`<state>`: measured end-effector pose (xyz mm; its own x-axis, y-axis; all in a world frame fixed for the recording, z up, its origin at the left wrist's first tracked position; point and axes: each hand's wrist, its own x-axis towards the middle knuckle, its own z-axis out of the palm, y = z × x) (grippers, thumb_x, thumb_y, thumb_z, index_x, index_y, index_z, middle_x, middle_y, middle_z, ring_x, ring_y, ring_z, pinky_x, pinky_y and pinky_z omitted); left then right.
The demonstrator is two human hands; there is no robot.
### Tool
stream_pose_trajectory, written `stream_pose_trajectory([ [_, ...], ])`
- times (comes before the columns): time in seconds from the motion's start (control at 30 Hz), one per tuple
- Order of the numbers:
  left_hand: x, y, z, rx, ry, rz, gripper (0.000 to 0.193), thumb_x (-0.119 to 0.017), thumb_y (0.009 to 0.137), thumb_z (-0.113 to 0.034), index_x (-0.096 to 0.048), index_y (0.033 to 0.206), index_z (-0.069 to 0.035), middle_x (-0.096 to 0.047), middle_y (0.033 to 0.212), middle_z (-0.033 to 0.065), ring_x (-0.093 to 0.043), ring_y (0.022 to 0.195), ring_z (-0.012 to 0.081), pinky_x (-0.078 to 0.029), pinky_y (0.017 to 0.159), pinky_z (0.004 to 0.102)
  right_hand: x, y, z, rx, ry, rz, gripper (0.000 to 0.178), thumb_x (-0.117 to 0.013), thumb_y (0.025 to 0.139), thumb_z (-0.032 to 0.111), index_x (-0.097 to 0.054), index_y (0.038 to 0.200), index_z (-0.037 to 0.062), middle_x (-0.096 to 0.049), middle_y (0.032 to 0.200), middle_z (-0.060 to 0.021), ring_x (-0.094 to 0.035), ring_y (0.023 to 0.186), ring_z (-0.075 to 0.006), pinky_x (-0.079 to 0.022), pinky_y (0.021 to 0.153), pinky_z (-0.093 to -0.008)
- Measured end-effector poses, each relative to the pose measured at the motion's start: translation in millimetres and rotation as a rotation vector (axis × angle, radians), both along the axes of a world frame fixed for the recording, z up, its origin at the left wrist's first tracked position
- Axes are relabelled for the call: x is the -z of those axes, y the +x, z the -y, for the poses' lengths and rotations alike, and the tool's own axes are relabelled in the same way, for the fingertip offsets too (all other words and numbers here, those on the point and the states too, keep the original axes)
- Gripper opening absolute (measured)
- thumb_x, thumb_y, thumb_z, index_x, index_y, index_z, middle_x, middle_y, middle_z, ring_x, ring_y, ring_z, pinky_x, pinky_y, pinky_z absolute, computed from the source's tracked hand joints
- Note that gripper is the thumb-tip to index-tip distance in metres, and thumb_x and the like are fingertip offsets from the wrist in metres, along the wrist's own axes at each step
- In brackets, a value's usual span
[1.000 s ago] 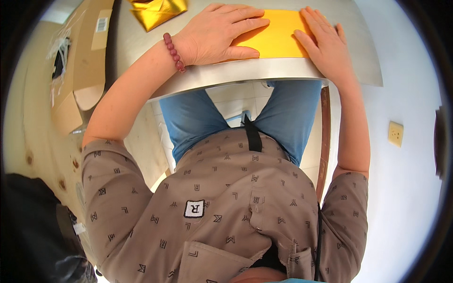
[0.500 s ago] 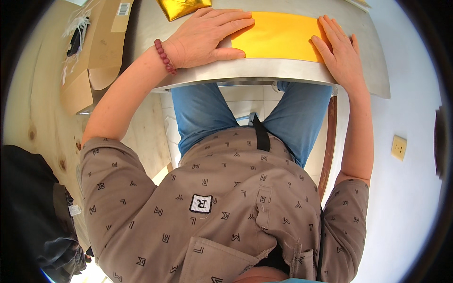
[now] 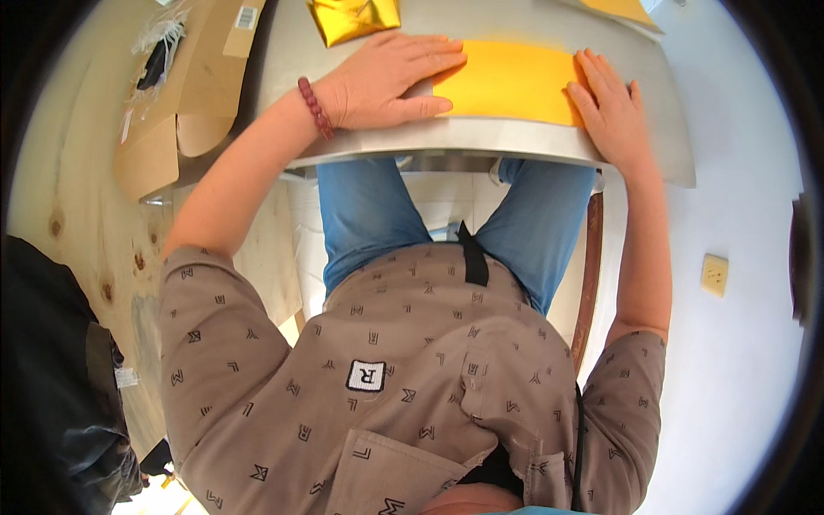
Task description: The person folds a gold-colored sheet of paper into a small pyramid-shaped packet by hand, then places it on a growing stack of identical packets. The process is repeated with another sheet.
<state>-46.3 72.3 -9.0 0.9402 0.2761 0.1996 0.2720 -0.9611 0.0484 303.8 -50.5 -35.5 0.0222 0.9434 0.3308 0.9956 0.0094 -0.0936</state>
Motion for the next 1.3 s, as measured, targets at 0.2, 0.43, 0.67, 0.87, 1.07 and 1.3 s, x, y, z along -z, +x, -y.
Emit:
stream_pose_trajectory([
  [0.2, -11, 0, 32, -0.068, -0.044, 0.010, 0.074, -0.048, 0.103, -0.060, -0.049, 0.152, -0.005, -0.048, 0.159, 0.0160, -0.045, 0.146, 0.0319, -0.031, 0.120, 0.0489, -38, -49, 38, -0.346, 0.161, -0.089, 0.061, -0.073, 0.091, 0.036, -0.057, 0.145, 0.0108, -0.056, 0.152, -0.0093, -0.043, 0.149, -0.0312, -0.023, 0.124, -0.0603],
  [0.43, -15, -13, 63, -0.094, -0.092, 0.076, 0.071, -0.057, 0.099, -0.061, -0.056, 0.146, -0.008, -0.057, 0.151, 0.0129, -0.049, 0.143, 0.0265, -0.033, 0.118, 0.0472, -25, -105, 58, -0.502, 0.079, -0.199, 0.042, -0.080, 0.083, 0.019, -0.066, 0.121, 0.0097, -0.066, 0.129, -0.0067, -0.061, 0.123, -0.0282, -0.044, 0.110, -0.0448],
  [0.67, -17, -36, 57, -0.138, -0.179, 0.068, 0.064, -0.048, 0.105, -0.054, -0.055, 0.147, -0.006, -0.058, 0.148, 0.0135, -0.049, 0.141, 0.0300, -0.032, 0.118, 0.0440, -21, -99, 52, -0.492, 0.180, -0.348, 0.016, -0.076, 0.087, 0.011, -0.071, 0.102, 0.0087, -0.071, 0.112, -0.0056, -0.066, 0.108, -0.0278, -0.051, 0.095, -0.0396],
  [0.87, -12, -38, 50, -0.154, -0.230, 0.147, 0.047, -0.059, 0.103, -0.035, -0.059, 0.142, -0.009, -0.063, 0.142, 0.0089, -0.053, 0.132, 0.0292, -0.036, 0.113, 0.0432, -24, -102, 50, -0.355, 0.144, -0.601, 0.009, -0.072, 0.090, 0.007, -0.071, 0.099, 0.0054, -0.070, 0.103, -0.0070, -0.063, 0.094, -0.0276, -0.052, 0.084, -0.0366],
  [1.07, -5, -20, 33, -0.196, -0.301, 0.359, 0.035, -0.072, 0.095, -0.022, -0.067, 0.127, -0.011, -0.075, 0.113, 0.0018, -0.061, 0.110, 0.0273, -0.046, 0.099, 0.0396, -29, -100, 42, -0.235, 0.101, -0.695, 0.006, -0.072, 0.093, 0.007, -0.071, 0.098, 0.0038, -0.068, 0.089, -0.0073, -0.062, 0.082, -0.0225, -0.052, 0.072, -0.0318],
  [1.3, -2, -3, 27, -0.291, -0.252, 0.410, 0.021, -0.078, 0.089, -0.023, -0.073, 0.105, -0.011, -0.078, 0.089, -0.0040, -0.063, 0.092, 0.0219, -0.048, 0.088, 0.0374, -31, -99, 38, -0.063, -0.012, -0.820, 0.017, -0.072, 0.095, 0.008, -0.067, 0.110, 0.0042, -0.066, 0.077, -0.0057, -0.061, 0.064, -0.0126, -0.050, 0.061, -0.0271],
])
